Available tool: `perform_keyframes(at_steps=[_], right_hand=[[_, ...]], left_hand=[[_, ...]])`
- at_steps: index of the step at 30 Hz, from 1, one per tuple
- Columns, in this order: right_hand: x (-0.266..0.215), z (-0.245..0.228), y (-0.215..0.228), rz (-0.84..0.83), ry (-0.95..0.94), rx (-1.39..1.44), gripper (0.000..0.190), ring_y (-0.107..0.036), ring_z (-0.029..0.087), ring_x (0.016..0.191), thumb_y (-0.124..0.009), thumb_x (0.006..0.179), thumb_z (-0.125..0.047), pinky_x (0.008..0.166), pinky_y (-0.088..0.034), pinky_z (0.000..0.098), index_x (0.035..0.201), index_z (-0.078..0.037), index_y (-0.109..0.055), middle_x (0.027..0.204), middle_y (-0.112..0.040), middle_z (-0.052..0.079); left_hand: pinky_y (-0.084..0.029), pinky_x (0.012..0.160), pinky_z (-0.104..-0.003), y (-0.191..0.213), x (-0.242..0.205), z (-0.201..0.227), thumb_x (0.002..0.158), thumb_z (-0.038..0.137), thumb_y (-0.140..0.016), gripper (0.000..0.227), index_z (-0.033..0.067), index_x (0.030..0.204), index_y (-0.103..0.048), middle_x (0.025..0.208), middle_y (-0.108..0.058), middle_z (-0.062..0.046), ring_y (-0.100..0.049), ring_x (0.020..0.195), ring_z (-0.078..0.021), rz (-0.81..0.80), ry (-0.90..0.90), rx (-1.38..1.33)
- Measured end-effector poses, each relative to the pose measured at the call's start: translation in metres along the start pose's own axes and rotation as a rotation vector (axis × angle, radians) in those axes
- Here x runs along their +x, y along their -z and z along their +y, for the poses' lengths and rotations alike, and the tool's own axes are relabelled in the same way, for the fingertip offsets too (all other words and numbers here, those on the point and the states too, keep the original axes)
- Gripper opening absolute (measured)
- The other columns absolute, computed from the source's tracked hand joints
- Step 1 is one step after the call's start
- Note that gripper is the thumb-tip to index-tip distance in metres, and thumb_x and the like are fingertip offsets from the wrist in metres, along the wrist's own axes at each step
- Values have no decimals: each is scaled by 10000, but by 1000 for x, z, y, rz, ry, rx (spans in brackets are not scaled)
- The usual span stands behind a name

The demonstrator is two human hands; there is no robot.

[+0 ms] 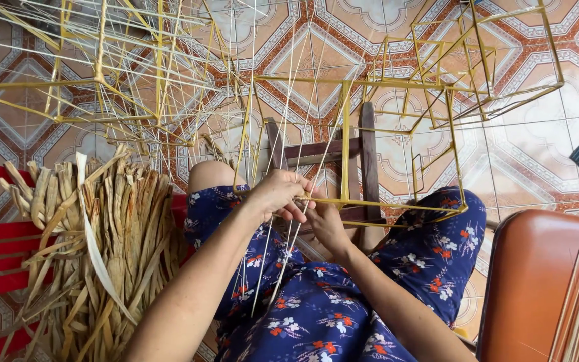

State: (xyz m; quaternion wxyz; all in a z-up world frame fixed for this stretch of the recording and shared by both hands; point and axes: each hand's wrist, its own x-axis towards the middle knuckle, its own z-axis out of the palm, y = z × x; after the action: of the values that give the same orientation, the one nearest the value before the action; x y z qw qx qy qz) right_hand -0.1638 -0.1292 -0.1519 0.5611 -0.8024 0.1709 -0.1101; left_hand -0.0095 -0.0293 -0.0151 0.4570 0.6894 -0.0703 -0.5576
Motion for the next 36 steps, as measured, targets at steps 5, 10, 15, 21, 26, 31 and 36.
perform_keyframes(at_steps=[5, 10, 15, 21, 26, 31, 36], right_hand=[[-25, -28, 34, -89, -377, 267, 301, -554, 117, 607, -570, 1073, -258, 543, -448, 276, 1132, -10, -730, 695, -673, 87], [-32, -92, 107, -252, -654, 478, 332, -596, 164, 427, -540, 1056, -286, 414, -476, 318, 972, 15, -652, 530, -544, 43], [-4, -142, 116, -293, -662, 552, 365, -643, 193, 474, -536, 1052, -293, 443, -503, 327, 1011, 36, -686, 527, -551, 57], [2, -165, 116, 0, -444, 807, 524, -759, 163, 762, -355, 1016, -411, 747, -607, 298, 1185, -24, -666, 814, -775, 69], [-41, -128, 81, -55, -314, -29, 404, -764, 155, 710, -564, 960, -218, 627, -620, 300, 1334, -67, -595, 922, -801, 77], [-31, -110, 54, -51, -251, -85, 272, -719, 151, 658, -613, 975, -166, 598, -565, 316, 1208, -25, -617, 872, -772, 93], [-32, -55, 54, -25, -252, 59, 205, -652, 116, 670, -668, 992, -203, 596, -543, 289, 1010, -19, -759, 760, -729, 64]], left_hand=[[-447, 330, -219, 7, -9, 1, 1025, 251, -569, 210, 65, 1106, -625, 852, -778, -139, -689, 482, -162, -125, -30, 24], [-444, 329, -224, -2, -22, 1, 1025, 304, -544, 245, 86, 1083, -639, 987, -761, -106, -688, 465, -161, -61, -95, 109], [-503, 407, -208, 3, -21, -2, 940, 164, -698, 222, 96, 1124, -595, 1156, -681, -110, -759, 585, -150, -234, -184, 32], [-432, 336, -234, -18, -27, 5, 917, 275, -782, 304, 20, 1015, -650, 837, -739, -94, -724, 499, -157, 149, -145, 222], [-496, 328, -224, -22, -26, 10, 893, 169, -675, 142, 60, 983, -668, 862, -794, -98, -734, 498, -174, 182, -112, 205], [-507, 352, -207, -22, -21, 5, 943, 231, -656, 207, 37, 940, -730, 859, -799, -99, -745, 527, -167, 171, -46, 315], [-498, 346, -212, -16, -17, -6, 971, 284, -634, 259, 52, 994, -748, 967, -790, -71, -749, 525, -171, 143, -115, 214]])
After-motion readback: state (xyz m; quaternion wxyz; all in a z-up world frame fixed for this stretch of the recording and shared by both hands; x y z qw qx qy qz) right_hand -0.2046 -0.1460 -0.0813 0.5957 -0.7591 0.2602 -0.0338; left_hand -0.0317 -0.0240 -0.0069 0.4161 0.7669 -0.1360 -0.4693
